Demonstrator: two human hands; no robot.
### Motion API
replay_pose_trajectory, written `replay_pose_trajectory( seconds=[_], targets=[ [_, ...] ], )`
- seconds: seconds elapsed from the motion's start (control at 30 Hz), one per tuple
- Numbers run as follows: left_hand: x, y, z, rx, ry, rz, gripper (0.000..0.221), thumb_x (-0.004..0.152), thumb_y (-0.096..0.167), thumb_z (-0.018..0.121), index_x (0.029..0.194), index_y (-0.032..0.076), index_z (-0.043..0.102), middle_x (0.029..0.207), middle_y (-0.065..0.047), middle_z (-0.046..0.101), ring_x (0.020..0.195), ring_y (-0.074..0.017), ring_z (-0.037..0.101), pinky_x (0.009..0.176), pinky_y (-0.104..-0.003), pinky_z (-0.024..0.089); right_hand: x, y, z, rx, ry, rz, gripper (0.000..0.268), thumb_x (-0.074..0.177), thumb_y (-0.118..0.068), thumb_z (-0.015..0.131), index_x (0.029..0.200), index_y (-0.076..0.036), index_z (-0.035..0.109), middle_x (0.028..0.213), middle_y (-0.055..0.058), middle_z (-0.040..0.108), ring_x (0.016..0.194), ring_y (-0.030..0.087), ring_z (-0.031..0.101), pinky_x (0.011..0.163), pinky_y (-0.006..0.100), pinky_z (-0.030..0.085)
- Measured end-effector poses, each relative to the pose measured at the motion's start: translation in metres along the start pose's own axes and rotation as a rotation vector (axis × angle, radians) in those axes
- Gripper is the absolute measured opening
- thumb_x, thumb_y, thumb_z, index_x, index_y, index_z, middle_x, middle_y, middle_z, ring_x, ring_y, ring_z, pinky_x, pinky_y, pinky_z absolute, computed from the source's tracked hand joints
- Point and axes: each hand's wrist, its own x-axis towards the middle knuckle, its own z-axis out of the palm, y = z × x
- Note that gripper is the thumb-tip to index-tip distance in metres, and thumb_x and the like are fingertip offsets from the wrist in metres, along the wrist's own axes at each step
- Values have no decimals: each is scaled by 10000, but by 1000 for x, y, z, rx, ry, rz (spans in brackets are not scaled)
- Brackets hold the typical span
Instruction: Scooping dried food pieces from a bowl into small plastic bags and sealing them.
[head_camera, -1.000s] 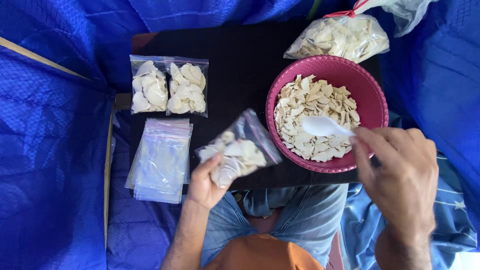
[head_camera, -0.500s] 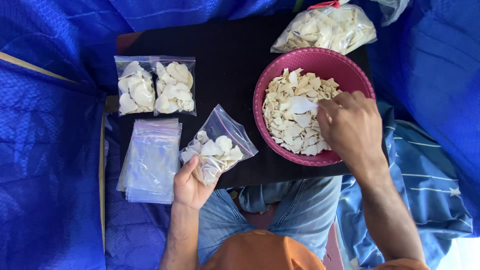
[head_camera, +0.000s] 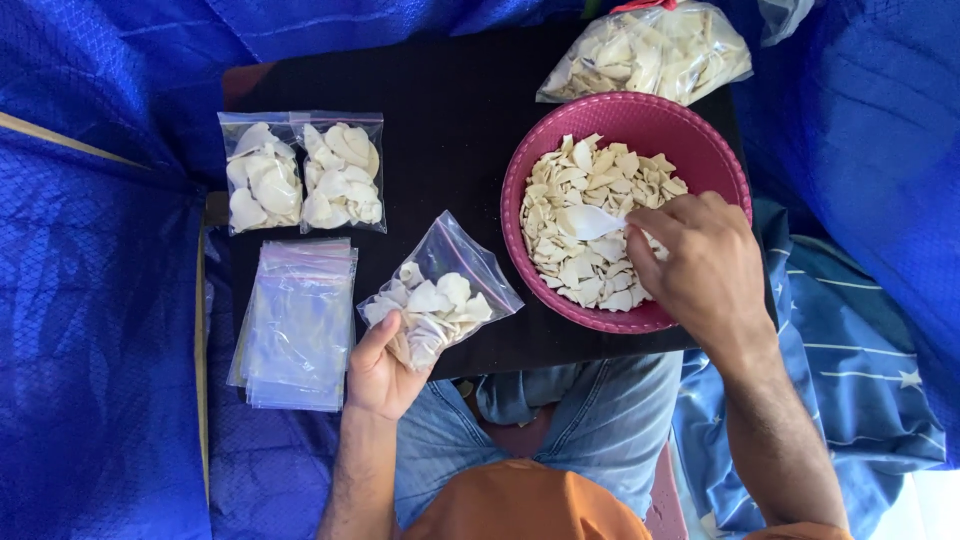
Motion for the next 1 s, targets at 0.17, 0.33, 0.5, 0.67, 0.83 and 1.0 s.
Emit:
replay_pose_trajectory(
  seconds=[0.17, 0.33, 0.5, 0.67, 0.83, 1.0],
  targets=[
    [-5, -2, 5, 15, 10, 6, 472, 958, 151, 546, 1411, 21, 564, 1446, -232, 593, 1343, -393, 548, 1089, -561, 447, -3, 5, -7, 198, -30, 117, 50, 899, -160, 848, 939, -186, 833, 784, 79, 693, 758, 284, 657, 743, 371, 539],
    [-4, -4, 16, 21, 48, -12, 447, 954, 113, 543, 1390, 22, 584, 1412, -254, 614, 1310, -412, 578, 1068, -575, 469, 4, -4, -24, 382, -30, 158, 91, 886, -95, 844, 954, -155, 835, 797, 107, 713, 758, 311, 676, 752, 400, 555],
    [-5, -4, 23, -44, -210, -129, 550, 967, 62, 575, 1463, -126, 430, 1438, -270, 553, 1281, -331, 582, 1102, -392, 461, 10, -25, -75, 417, -96, 158, 169, 868, -13, 806, 1036, -1, 814, 906, 99, 713, 675, 175, 543, 573, 293, 432],
    [-5, -12, 28, -74, -264, -146, 544, 973, 48, 582, 1464, -124, 420, 1432, -276, 553, 1281, -346, 587, 1105, -418, 473, 8, -47, -92, 348, -102, 82, 156, 854, -13, 816, 1008, -38, 804, 865, 62, 680, 721, 176, 576, 640, 309, 463],
    [-8, -24, 31, -93, -238, -208, 556, 945, 44, 623, 1448, -120, 450, 1386, -267, 592, 1216, -335, 630, 1069, -414, 509, 8, -68, -81, 205, -30, -87, 131, 881, -62, 858, 995, -85, 797, 945, 57, 683, 767, 199, 577, 727, 347, 458],
    [-13, -22, 30, -122, -257, -231, 546, 970, 63, 590, 1464, -114, 440, 1413, -279, 567, 1251, -345, 606, 1082, -411, 494, 8, -81, -93, 106, 32, -113, 161, 896, -38, 869, 1038, -90, 816, 1039, 57, 708, 819, 204, 551, 774, 354, 443]
  ],
)
